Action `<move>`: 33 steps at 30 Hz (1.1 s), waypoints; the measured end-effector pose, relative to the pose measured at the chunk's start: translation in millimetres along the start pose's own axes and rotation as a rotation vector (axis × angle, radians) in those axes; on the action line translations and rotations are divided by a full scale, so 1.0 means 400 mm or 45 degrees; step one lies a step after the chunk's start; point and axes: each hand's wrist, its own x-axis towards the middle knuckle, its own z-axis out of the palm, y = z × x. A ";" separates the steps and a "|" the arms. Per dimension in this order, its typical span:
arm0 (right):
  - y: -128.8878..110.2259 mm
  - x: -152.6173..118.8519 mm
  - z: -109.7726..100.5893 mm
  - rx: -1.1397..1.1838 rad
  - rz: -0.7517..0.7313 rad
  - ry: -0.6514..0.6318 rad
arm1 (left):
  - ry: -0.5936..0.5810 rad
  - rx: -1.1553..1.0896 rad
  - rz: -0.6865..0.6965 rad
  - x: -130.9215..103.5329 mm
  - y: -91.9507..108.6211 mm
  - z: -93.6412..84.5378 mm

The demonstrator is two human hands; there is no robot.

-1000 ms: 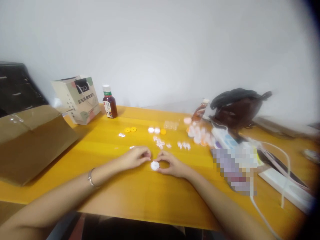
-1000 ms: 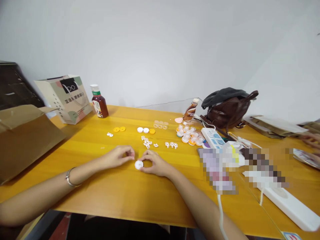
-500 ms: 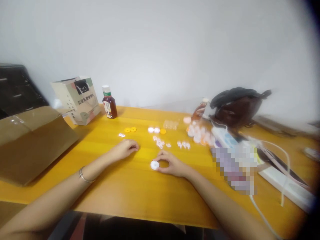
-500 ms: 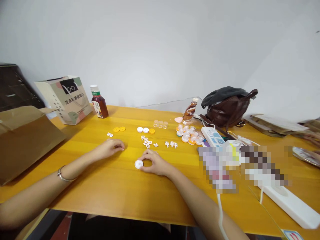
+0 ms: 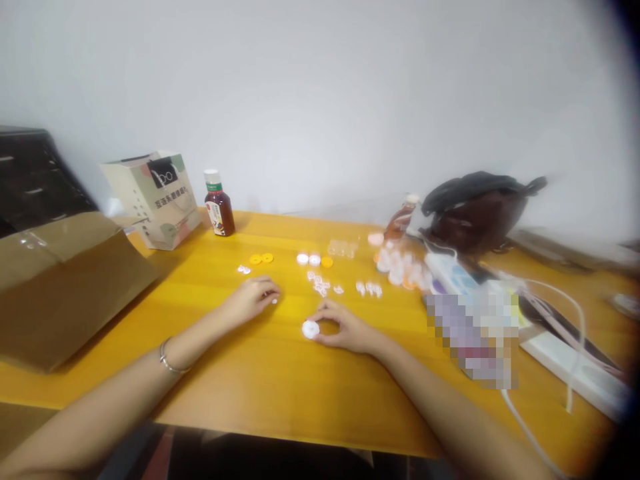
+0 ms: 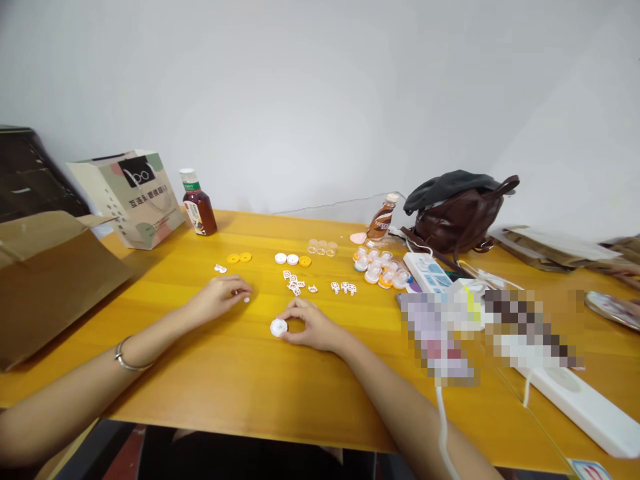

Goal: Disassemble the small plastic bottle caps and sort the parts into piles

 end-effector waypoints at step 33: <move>0.000 0.006 0.003 0.002 -0.080 0.025 | -0.156 0.051 0.433 0.014 0.113 0.112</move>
